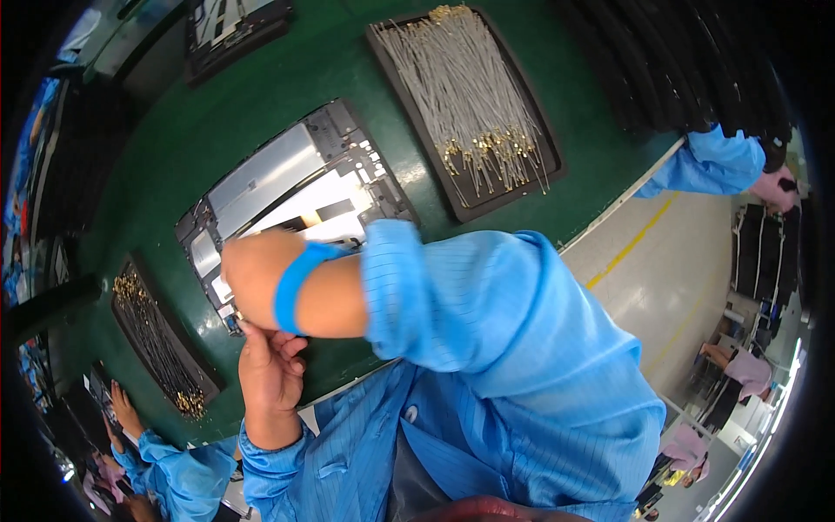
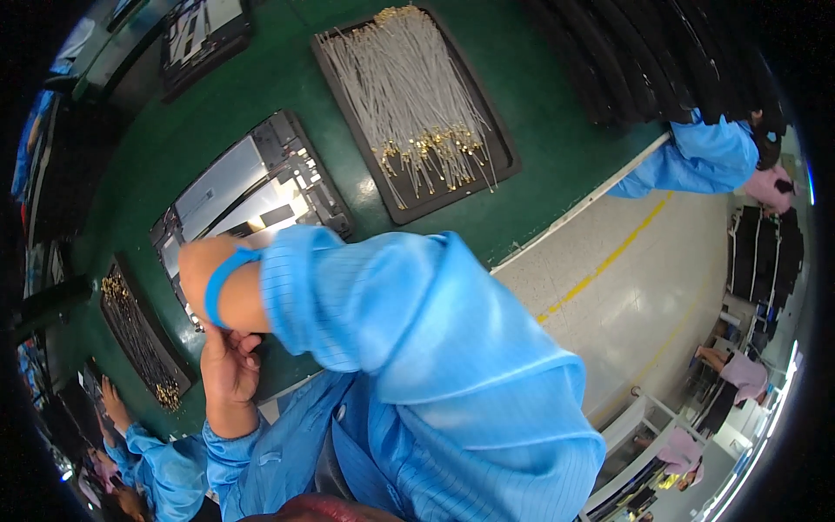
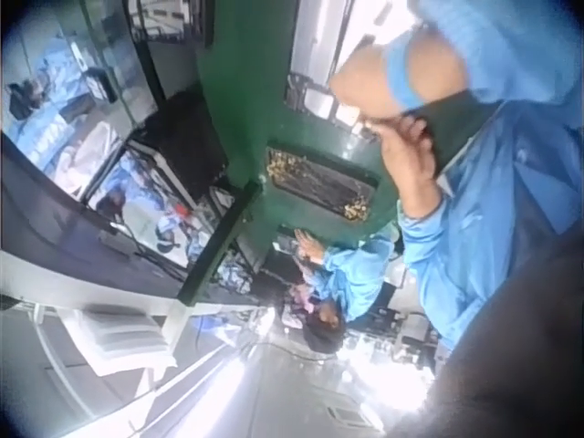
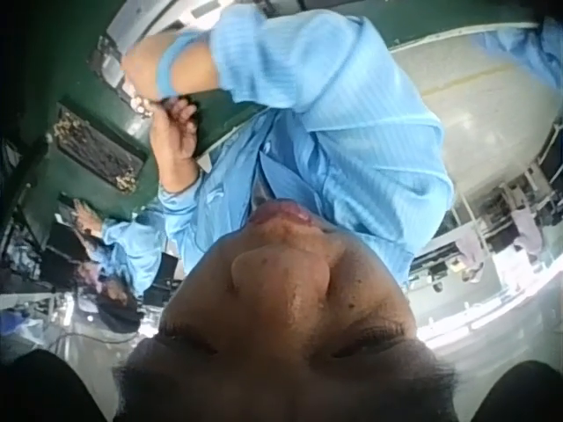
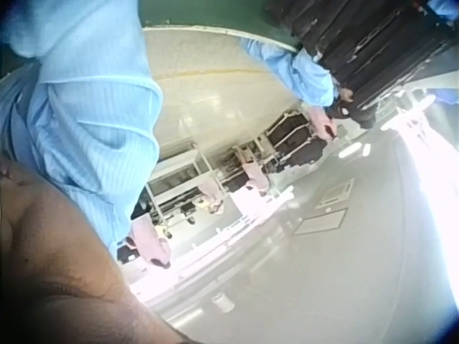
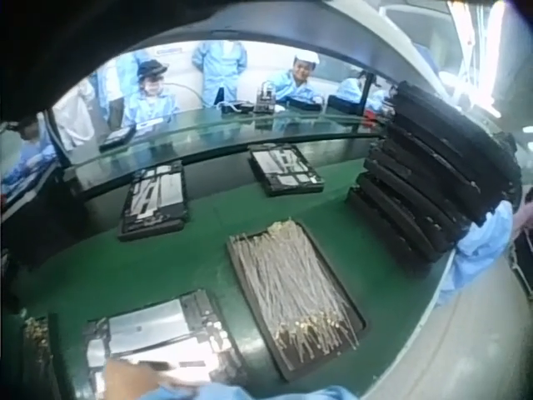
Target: The person assembles electronic devices by taking a device chassis, picking a wire from a tray, installing the wire into the chassis using a handheld tool, and placing the assembled chassis onto a stack.
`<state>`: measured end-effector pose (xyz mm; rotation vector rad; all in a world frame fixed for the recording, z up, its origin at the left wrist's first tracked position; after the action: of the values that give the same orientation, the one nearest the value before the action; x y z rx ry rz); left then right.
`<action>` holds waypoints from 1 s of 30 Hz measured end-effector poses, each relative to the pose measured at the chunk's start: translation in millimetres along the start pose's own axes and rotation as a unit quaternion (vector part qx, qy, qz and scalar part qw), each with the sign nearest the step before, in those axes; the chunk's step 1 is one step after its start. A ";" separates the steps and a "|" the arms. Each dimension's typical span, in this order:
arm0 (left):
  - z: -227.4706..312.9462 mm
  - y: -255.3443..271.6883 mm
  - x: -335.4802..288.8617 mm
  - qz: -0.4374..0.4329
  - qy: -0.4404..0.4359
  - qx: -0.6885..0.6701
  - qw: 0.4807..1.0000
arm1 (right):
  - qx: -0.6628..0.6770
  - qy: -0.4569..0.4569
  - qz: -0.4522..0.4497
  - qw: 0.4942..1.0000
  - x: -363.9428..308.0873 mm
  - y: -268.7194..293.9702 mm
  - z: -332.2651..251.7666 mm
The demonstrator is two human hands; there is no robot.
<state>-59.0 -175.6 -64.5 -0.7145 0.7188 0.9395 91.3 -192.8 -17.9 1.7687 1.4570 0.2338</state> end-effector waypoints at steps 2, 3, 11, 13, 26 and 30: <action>-0.1 9.2 -5.7 0.003 -0.004 -0.028 1.000 | 0.038 0.060 0.297 0.952 -25.3 28.2 32.8; -1.5 16.7 -8.4 0.012 -0.007 -0.037 0.999 | -0.082 0.108 0.406 0.904 -46.4 50.3 50.5; -0.1 1.4 -5.5 -0.052 0.007 -0.027 0.998 | -0.249 -0.254 0.438 0.825 -161.5 94.3 143.5; 0.7 -1.2 -4.7 -0.051 0.006 -0.018 0.999 | -0.227 -0.266 0.418 0.838 -154.7 91.4 147.9; 31.0 -95.6 -100.5 -0.251 -0.684 0.523 0.443 | 0.220 0.113 0.137 0.959 -139.9 52.7 34.2; 20.4 -86.0 -83.7 -0.263 -0.640 0.470 0.548 | 0.349 0.048 -0.079 0.933 -121.3 13.5 34.9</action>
<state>-12.1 -232.0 32.7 0.7687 -0.4031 0.1850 84.0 -316.5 9.8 2.1881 1.8937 -0.3331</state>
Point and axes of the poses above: each hand's wrist, its own x-axis towards the middle knuckle, its own y-axis out of the back of the hand, z = x × y, the point moved 6 cm from there along x, towards the middle knuckle, and after that the axes turned 10 degrees about -x, right-handed, at the moved point
